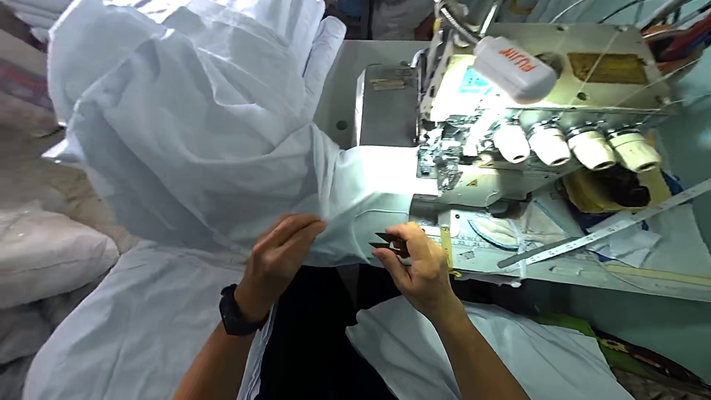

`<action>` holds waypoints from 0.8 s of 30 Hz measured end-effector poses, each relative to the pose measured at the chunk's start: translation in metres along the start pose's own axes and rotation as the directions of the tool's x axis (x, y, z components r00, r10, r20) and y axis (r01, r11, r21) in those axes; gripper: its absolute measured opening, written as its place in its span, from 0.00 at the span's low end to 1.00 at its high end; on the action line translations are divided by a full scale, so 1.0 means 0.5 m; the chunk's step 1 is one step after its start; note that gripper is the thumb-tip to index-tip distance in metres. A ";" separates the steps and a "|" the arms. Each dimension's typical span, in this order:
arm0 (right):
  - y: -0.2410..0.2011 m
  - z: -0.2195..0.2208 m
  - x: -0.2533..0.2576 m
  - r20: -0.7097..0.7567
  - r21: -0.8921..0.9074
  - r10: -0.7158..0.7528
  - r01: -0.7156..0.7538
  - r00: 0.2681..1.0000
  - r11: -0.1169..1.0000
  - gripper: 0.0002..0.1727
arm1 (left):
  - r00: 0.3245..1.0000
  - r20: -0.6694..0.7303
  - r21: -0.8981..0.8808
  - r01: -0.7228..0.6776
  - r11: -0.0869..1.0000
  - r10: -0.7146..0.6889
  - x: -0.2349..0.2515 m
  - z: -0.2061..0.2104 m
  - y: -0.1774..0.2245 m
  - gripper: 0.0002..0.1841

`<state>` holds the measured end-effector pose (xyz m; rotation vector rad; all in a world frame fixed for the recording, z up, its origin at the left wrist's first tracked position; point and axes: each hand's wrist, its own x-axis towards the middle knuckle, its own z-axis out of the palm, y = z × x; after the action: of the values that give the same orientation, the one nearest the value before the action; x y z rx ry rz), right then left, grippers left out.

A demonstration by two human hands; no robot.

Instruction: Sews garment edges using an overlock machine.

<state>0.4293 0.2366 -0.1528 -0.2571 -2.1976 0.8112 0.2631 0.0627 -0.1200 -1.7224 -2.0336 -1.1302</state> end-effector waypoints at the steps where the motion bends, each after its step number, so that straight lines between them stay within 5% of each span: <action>1: -0.006 0.012 0.003 -0.003 -0.013 -0.054 0.054 0.999 0.998 0.17 | 0.997 -0.043 0.004 0.057 0.998 -0.057 -0.022 0.000 0.008 0.08; 8: -0.057 0.083 0.027 -0.039 -0.189 -0.247 0.235 0.968 0.953 0.11 | 0.972 -0.151 -0.030 0.176 0.984 -0.178 -0.054 0.011 0.083 0.06; 13: -0.035 0.032 0.025 0.009 0.063 0.038 -0.039 0.999 0.997 0.11 | 0.876 0.278 0.198 0.350 0.916 -0.395 -0.032 0.005 0.167 0.15; 16: 0.023 -0.005 -0.005 -0.129 0.001 0.145 -0.146 0.981 0.989 0.23 | 0.937 0.167 0.179 0.278 0.944 -0.308 0.009 0.055 0.197 0.17; 18: 0.050 -0.021 -0.028 -0.070 -0.065 0.248 -0.252 0.966 0.966 0.33 | 0.962 0.086 0.188 0.238 0.953 -0.258 0.048 0.104 0.179 0.16; 20: 0.064 -0.037 -0.034 0.090 0.093 0.458 -0.465 0.884 0.880 0.27 | 0.959 0.146 0.166 0.218 0.962 -0.243 0.092 0.143 0.133 0.20; 22: 0.062 -0.054 -0.009 0.239 0.398 0.674 -0.704 0.699 0.589 0.18 | 0.930 0.269 0.153 0.217 0.964 -0.252 0.156 0.155 0.081 0.23; 24: 0.063 -0.057 0.014 0.234 0.567 0.797 -0.744 0.556 0.353 0.13 | 0.886 0.379 0.122 0.236 0.964 -0.265 0.237 0.151 0.026 0.25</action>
<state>0.4430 0.2775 -0.1538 -1.0359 -1.4898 1.9606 0.2644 0.2008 -0.0905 -1.8036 -2.5674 -0.8054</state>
